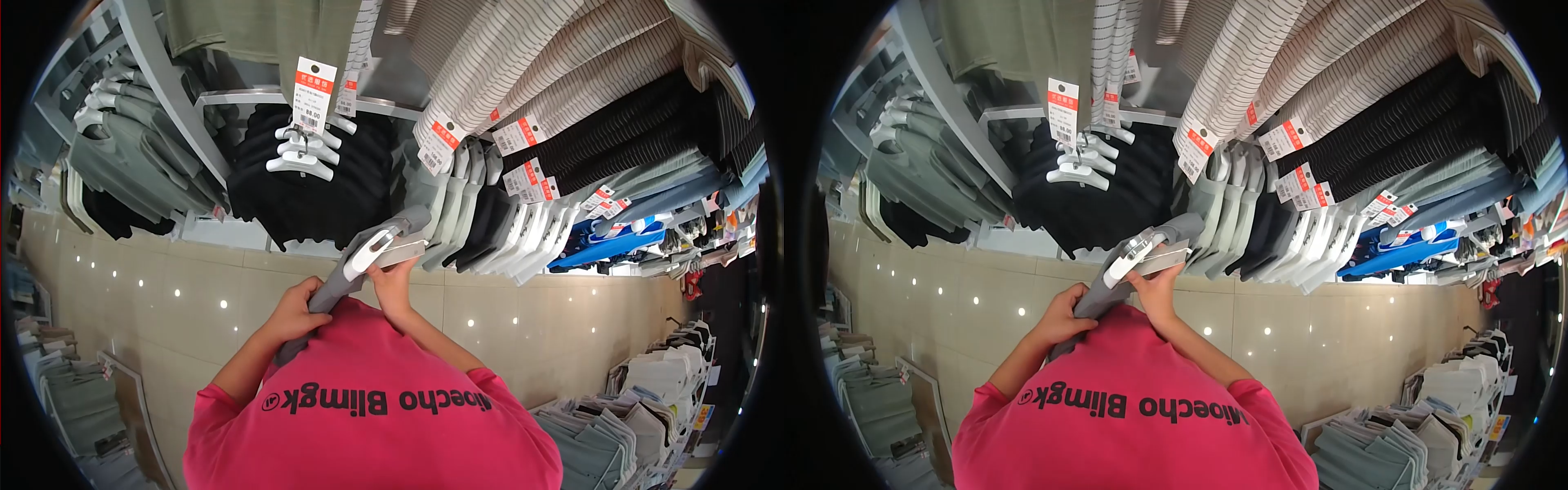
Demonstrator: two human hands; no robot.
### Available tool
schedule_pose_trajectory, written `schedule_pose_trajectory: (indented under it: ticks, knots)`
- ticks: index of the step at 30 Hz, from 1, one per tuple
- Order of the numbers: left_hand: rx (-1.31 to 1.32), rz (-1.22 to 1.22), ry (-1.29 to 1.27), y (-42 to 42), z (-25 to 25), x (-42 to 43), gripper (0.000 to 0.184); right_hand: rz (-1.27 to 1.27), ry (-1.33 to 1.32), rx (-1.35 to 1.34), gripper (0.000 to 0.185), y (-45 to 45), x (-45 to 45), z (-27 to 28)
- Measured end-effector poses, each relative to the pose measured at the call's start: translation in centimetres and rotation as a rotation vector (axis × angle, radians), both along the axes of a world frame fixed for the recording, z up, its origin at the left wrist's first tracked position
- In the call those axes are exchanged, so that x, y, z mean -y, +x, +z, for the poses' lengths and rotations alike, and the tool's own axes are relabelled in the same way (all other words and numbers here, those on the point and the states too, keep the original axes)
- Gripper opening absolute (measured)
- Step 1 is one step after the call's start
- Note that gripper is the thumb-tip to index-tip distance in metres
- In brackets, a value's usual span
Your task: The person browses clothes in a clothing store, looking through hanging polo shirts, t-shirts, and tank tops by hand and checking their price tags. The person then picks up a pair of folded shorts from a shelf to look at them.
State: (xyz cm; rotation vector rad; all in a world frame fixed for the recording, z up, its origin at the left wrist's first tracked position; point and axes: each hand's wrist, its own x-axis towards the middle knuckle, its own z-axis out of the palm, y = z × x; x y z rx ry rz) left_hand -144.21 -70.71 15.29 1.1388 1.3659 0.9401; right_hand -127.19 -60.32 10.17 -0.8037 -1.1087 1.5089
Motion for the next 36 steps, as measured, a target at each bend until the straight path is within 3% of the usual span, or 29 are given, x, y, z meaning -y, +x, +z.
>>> schedule_pose_trajectory:
  ticks: [12,20,27,36]
  knots:
    - [0.034,0.022,0.031,-0.2,-0.1,0.1,0.036,0.245,0.208,0.025,0.091,1.4,-0.4,0.2]
    - [0.037,0.010,0.002,0.0,0.0,0.1,0.035,0.079,0.185,0.008,0.079,1.1,-0.1,-0.2]
    - [0.030,-0.005,0.002,0.3,0.0,0.0,0.034,0.032,0.219,-0.051,0.077,1.7,-0.3,0.1]
    - [0.028,-0.036,0.006,0.7,0.2,-0.4,0.033,-0.024,0.080,-0.008,0.077,2.6,-0.1,1.7]
